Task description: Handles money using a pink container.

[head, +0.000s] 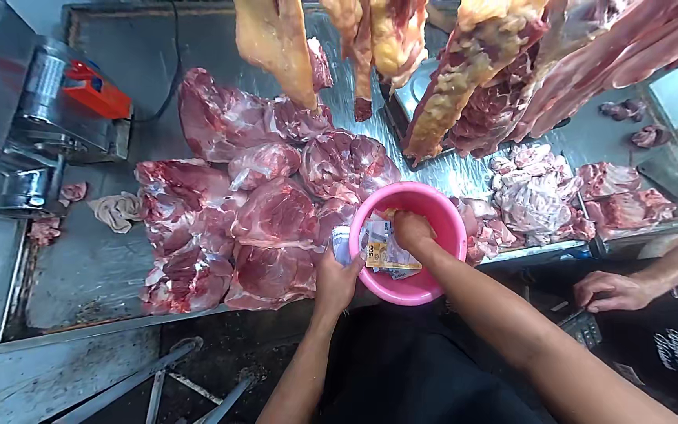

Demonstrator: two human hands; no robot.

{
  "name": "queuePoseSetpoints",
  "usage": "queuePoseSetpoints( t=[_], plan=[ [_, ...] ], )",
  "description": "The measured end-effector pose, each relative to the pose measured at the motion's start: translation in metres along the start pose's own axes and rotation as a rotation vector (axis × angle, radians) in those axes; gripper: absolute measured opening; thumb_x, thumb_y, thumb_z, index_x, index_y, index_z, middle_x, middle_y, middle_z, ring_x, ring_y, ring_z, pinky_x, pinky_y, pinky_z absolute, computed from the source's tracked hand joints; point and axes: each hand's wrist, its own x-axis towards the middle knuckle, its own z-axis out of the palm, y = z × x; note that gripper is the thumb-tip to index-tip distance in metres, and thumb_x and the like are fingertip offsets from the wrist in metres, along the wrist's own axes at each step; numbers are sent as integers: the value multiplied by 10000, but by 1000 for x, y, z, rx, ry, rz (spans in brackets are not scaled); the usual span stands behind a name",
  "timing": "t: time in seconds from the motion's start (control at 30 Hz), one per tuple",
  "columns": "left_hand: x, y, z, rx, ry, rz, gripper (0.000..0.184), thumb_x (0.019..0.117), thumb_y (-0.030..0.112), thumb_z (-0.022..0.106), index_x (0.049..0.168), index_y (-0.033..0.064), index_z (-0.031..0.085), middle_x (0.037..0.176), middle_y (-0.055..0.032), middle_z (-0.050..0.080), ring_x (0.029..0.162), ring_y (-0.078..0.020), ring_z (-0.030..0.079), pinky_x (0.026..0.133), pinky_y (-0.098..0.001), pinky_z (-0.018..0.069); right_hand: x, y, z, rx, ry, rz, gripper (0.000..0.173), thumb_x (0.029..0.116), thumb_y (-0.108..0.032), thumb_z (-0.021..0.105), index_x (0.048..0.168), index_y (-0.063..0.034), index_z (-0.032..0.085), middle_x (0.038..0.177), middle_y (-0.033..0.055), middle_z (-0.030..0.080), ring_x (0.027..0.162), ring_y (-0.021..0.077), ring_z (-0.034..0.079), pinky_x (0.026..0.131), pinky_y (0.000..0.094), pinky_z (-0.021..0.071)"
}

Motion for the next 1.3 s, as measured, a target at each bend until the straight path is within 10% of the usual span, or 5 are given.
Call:
queuePoseSetpoints(
  t=[0.63,0.8,1.0,1.13,1.3],
  plan=[
    [-16,90,13,23,-55,207,804,828,446,823,1447,60,485,1105,-35,719,958,-98,713,859,-325,621,-125,37,-44,1154,493,-474,199,1070,-168,509,1078,-38,659,697,23,673,570,127,650,559,294,597],
    [17,88,43,-551,-174,-60,528,868,34,780,1325,-48,527,1070,-243,711,931,-344,735,846,-524,632,-136,38,-28,1249,441,-607,198,1064,-135,519,1067,-8,671,842,51,707,679,127,683,636,302,615],
    [43,92,6,-465,-202,257,659,843,67,798,1400,-8,454,1161,-180,686,1005,-277,717,891,-488,623,-131,104,-14,675,505,159,733,899,-481,708,1484,-84,516,1381,191,586,1211,358,604,1019,567,506],
    [58,86,-12,-435,-216,220,552,921,114,728,1408,38,478,1157,-150,694,1000,-247,719,887,-477,623,-112,133,14,1348,-17,287,389,911,-181,685,1253,-21,593,1048,192,722,863,314,742,726,527,630],
    [69,64,-43,-452,-256,156,463,971,101,663,1398,76,485,1152,-117,696,996,-226,720,899,-472,618,-149,220,-45,1463,265,350,314,1010,-205,589,1256,-10,602,1013,157,723,851,263,725,740,474,623]
  ],
)
